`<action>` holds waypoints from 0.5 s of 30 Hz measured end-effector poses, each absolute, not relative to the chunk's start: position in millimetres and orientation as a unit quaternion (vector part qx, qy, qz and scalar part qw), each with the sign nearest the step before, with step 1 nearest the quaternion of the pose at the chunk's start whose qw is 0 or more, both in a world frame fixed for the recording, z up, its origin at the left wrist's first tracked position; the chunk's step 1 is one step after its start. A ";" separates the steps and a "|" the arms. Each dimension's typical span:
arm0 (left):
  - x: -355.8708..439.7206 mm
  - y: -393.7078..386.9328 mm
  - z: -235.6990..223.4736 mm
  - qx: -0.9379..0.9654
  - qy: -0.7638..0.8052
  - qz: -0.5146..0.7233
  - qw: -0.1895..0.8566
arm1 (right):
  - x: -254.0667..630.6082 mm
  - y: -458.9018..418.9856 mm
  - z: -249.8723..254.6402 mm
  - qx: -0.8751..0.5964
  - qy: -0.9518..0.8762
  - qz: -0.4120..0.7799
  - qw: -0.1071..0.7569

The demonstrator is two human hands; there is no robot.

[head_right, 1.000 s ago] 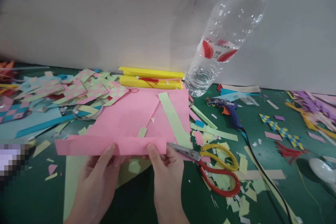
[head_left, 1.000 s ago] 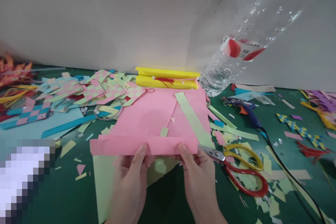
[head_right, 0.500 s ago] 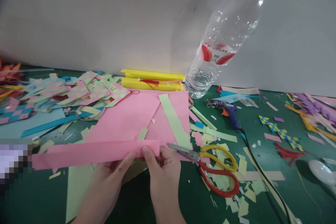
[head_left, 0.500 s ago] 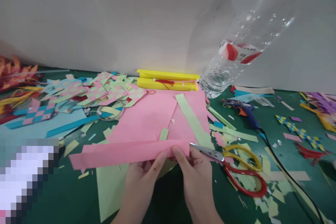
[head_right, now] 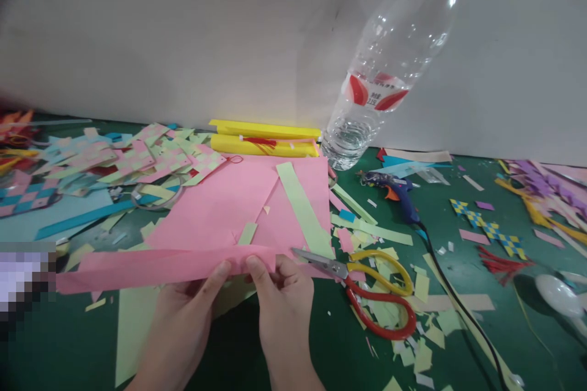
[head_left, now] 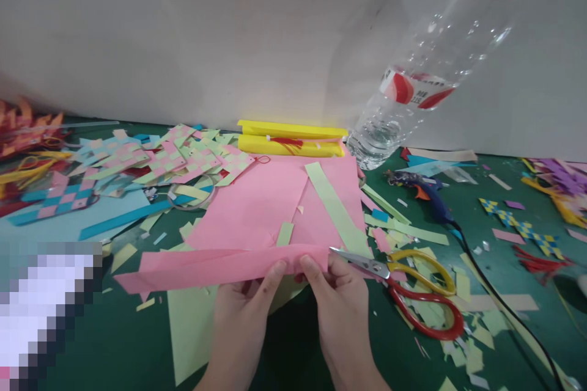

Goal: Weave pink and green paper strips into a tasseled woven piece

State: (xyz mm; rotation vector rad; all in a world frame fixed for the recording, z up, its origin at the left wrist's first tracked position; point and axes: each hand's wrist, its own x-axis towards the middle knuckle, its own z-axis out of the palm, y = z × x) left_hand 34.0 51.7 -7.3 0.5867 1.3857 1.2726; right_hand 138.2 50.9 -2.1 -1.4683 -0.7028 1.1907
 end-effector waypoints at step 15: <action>33.8 52.7 -3.1 0.252 0.634 0.511 0.523 | 139.4 51.6 -3.8 -0.605 -0.300 0.499 0.542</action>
